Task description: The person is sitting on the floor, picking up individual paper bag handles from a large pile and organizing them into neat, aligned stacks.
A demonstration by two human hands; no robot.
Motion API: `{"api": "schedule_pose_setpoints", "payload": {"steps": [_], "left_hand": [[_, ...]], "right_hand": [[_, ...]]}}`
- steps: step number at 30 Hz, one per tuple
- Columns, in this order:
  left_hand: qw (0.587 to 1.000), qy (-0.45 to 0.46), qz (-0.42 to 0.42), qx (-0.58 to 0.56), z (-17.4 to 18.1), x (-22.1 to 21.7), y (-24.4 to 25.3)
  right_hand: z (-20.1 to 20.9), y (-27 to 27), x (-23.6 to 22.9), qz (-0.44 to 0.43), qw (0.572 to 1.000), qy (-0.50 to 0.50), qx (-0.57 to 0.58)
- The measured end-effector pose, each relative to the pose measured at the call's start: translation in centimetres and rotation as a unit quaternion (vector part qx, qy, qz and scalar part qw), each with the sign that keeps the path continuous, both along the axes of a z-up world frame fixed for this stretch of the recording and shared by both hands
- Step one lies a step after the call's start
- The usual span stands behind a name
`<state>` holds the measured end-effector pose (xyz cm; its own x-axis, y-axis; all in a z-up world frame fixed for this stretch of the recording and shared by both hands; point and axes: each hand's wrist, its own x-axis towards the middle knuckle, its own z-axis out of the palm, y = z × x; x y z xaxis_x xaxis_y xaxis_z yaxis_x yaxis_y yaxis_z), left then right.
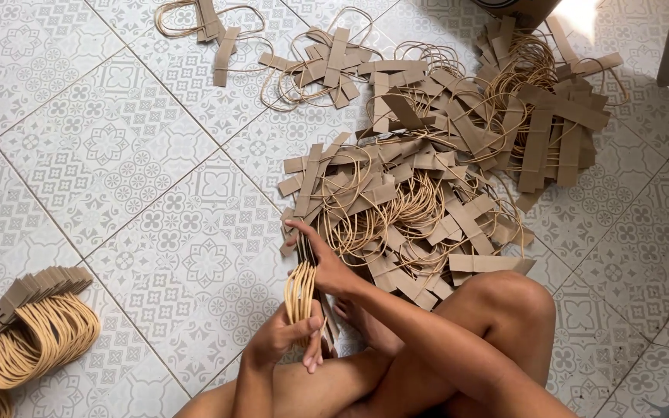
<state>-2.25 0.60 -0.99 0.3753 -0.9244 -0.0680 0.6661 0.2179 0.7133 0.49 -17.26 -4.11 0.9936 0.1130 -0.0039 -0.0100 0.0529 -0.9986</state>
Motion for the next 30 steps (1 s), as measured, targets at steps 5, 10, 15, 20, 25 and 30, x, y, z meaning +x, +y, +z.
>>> {"api": "schedule_pose_setpoints", "payload": {"steps": [5, 10, 15, 20, 25, 30], "left_hand": [[0.986, -0.102, 0.086, 0.102, 0.8, 1.7, 1.0], [0.867, -0.18, 0.328, 0.328, 3.7, 2.1, -0.9], [0.728, -0.291, 0.389, 0.484, 2.6, 1.9, -2.0], [0.824, -0.234, 0.328, 0.399, 0.7, 2.5, -1.7], [0.934, -0.189, 0.222, 0.208, -2.1, 2.5, -0.9], [0.958, -0.059, 0.276, 0.055, -3.8, 2.2, -1.2]], "right_hand": [[-0.4, -2.0, 1.5, -0.12, 0.984, -0.077, -0.111], [-0.8, -3.3, 1.9, -0.216, 0.942, -0.148, -0.211], [-0.4, -3.1, 1.5, -0.211, 0.929, -0.132, -0.276], [0.5, -3.2, 1.6, -0.224, 0.929, -0.134, -0.263], [0.8, -4.2, 2.1, -0.21, 0.934, -0.12, -0.264], [3.0, -3.5, 1.6, -0.215, 0.953, -0.091, -0.195]]}}
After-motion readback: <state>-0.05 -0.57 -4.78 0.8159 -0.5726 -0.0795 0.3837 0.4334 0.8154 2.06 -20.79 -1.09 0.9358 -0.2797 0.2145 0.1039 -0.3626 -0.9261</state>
